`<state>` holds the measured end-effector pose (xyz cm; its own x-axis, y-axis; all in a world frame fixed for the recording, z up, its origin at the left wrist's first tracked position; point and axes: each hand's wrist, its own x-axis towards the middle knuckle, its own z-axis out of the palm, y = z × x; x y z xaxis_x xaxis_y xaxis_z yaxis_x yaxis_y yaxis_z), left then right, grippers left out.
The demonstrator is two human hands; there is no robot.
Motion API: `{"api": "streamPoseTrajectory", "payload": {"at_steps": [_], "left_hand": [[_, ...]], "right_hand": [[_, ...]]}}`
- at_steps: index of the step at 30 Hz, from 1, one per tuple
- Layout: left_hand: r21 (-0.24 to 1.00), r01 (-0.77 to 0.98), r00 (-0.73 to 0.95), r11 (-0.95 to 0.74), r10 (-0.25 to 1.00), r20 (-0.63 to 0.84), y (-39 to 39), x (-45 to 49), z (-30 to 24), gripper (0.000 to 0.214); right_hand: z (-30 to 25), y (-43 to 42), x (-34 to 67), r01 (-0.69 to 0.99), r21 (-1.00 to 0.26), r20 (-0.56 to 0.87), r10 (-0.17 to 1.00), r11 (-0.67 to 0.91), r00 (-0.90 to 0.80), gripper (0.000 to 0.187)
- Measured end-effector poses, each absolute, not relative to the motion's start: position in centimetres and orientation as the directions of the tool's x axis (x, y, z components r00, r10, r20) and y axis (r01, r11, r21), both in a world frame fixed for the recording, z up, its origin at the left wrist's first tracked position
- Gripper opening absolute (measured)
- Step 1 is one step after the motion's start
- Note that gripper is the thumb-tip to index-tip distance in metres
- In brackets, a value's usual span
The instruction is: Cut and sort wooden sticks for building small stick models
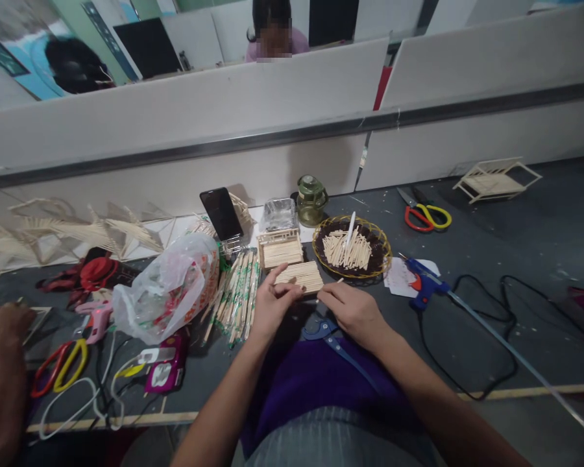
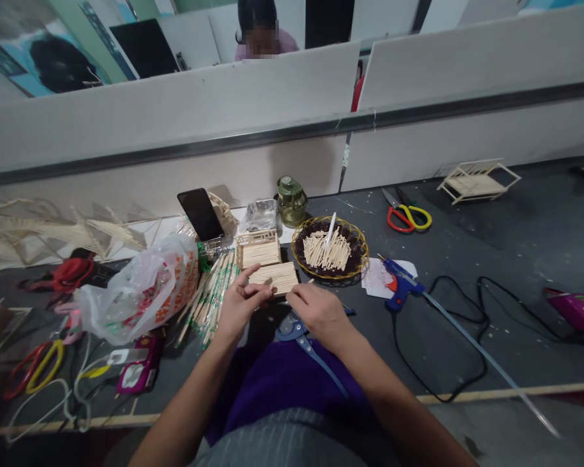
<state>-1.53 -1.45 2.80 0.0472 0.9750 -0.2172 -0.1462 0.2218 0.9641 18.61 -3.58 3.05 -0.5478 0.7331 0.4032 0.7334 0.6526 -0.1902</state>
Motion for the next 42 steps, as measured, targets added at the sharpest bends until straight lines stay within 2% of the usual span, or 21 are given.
{"api": "streamPoseTrajectory", "payload": {"at_steps": [3, 6, 12, 14, 17, 19, 22, 23, 25, 28, 34, 39, 42], "left_hand": [[0.93, -0.19, 0.151, 0.314, 0.946, -0.288, -2.3, -1.0, 3.4, 0.082], [0.916, -0.218, 0.171, 0.338, 0.937, -0.305, -2.9, -0.8, 3.4, 0.08], [0.893, -0.3, 0.209, 0.336, 0.936, -0.283, -3.1, -0.5, 3.2, 0.074], [0.89, -0.321, 0.19, 0.323, 0.943, -0.274, -3.2, -0.4, 3.3, 0.075], [0.902, -0.324, 0.137, 0.285, 0.958, -0.253, -3.4, -0.2, 3.4, 0.079], [0.91, -0.313, 0.123, 0.271, 0.962, -0.244, -3.5, -0.1, 3.4, 0.078], [0.912, -0.312, 0.11, 0.265, 0.964, -0.243, -3.6, 0.1, 3.5, 0.076], [0.911, -0.319, 0.1, 0.261, 0.965, -0.241, -3.7, 0.2, 3.6, 0.076], [0.911, -0.328, 0.09, 0.251, 0.968, -0.235, -3.7, 0.4, 3.6, 0.079], [0.911, -0.31, 0.149, 0.271, 0.96, -0.235, -3.9, 0.5, 3.7, 0.085], [0.898, -0.242, 0.28, 0.368, 0.912, -0.299, -4.3, 0.3, 3.2, 0.088], [0.929, -0.147, 0.284, 0.34, 0.914, -0.29, -4.4, 0.1, 2.9, 0.087], [0.928, -0.158, 0.323, 0.337, 0.906, -0.274, -4.5, -0.2, 3.0, 0.087]], "right_hand": [[4.2, -3.2, 17.8, 0.669, -0.199, 0.471, 0.669, 0.716, -0.575, 0.025], [4.5, -3.1, 17.3, 0.623, -0.222, 0.507, 0.635, 0.75, -0.583, 0.024], [3.6, -3.6, 17.2, 0.58, -0.339, 0.533, 0.659, 0.741, -0.531, 0.026], [3.4, -4.0, 17.5, 0.608, -0.426, 0.569, 0.721, 0.67, -0.395, 0.028], [3.4, -4.6, 17.7, 0.585, -0.678, 0.511, 0.858, 0.445, -0.06, 0.017], [3.5, -5.0, 17.7, 0.444, -0.851, 0.379, 0.913, 0.28, 0.153, 0.01], [3.8, -5.2, 17.6, 0.156, -0.981, 0.163, 0.933, 0.118, 0.321, 0.024], [3.9, -5.2, 17.6, 0.08, -0.994, 0.098, 0.948, 0.077, 0.303, 0.03], [3.9, -5.1, 17.7, -0.005, -1.0, -0.017, 0.987, -0.017, 0.159, 0.034], [3.5, -4.9, 17.8, -0.005, -0.995, -0.097, 0.994, -0.097, -0.045, 0.026], [3.1, -4.7, 17.2, 0.014, -0.981, -0.192, 0.977, -0.192, -0.093, 0.028], [3.4, -4.6, 17.1, -0.003, -0.96, -0.273, 0.94, -0.28, -0.206, 0.029], [3.4, -4.6, 17.3, -0.083, -0.943, -0.301, 0.93, -0.324, -0.211, 0.028]]}}
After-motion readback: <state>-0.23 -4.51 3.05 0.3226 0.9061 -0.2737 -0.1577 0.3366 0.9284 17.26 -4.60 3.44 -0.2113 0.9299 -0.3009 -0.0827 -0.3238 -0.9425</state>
